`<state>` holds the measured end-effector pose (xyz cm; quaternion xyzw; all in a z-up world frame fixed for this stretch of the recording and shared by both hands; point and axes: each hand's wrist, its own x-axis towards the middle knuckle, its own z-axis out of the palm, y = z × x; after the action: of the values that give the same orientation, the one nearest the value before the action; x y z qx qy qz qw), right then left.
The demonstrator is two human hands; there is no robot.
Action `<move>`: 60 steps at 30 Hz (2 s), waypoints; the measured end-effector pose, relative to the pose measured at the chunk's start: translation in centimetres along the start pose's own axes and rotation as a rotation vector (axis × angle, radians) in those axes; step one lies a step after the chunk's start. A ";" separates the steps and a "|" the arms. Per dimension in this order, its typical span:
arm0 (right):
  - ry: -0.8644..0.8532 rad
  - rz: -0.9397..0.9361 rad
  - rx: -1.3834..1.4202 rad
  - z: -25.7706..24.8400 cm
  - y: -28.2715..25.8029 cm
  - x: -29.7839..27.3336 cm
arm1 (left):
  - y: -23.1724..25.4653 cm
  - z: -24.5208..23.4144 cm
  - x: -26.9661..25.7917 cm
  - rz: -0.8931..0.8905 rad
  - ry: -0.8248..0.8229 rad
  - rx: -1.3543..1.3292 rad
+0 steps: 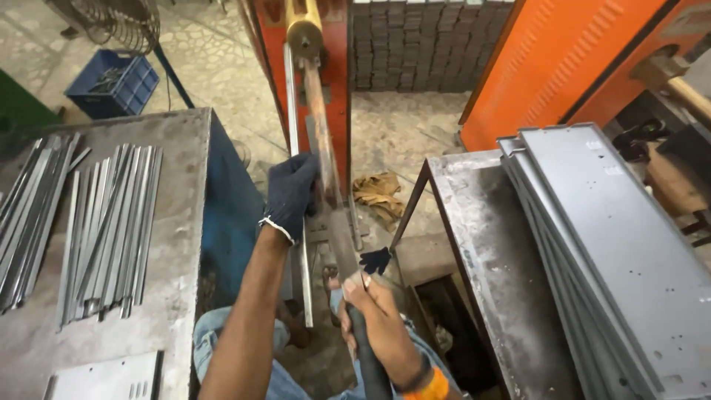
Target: Spot welding metal reinforcement strips onto larger metal panels at a manual workstation.
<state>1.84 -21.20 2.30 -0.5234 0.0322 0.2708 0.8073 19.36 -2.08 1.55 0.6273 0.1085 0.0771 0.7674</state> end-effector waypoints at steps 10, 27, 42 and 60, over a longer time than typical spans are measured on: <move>0.031 0.044 -0.056 -0.4 0.4 0.2 | 1.0 1.0 -0.9 -0.002 0.076 -0.003; -0.026 -0.032 -0.041 -0.4 -3.1 1.9 | 0.9 2.3 2.5 0.104 0.118 -0.040; 0.010 0.034 -0.086 -0.4 -4.7 5.0 | 1.7 1.8 5.1 0.032 0.160 -0.092; 0.767 -0.165 -1.577 -35.7 3.0 14.1 | -15.9 2.2 -10.2 -0.171 0.225 -0.340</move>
<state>20.68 -45.40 -20.93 -0.9838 0.0670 -0.0394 0.1614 9.84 -9.95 -12.92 0.4646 0.2318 0.0983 0.8490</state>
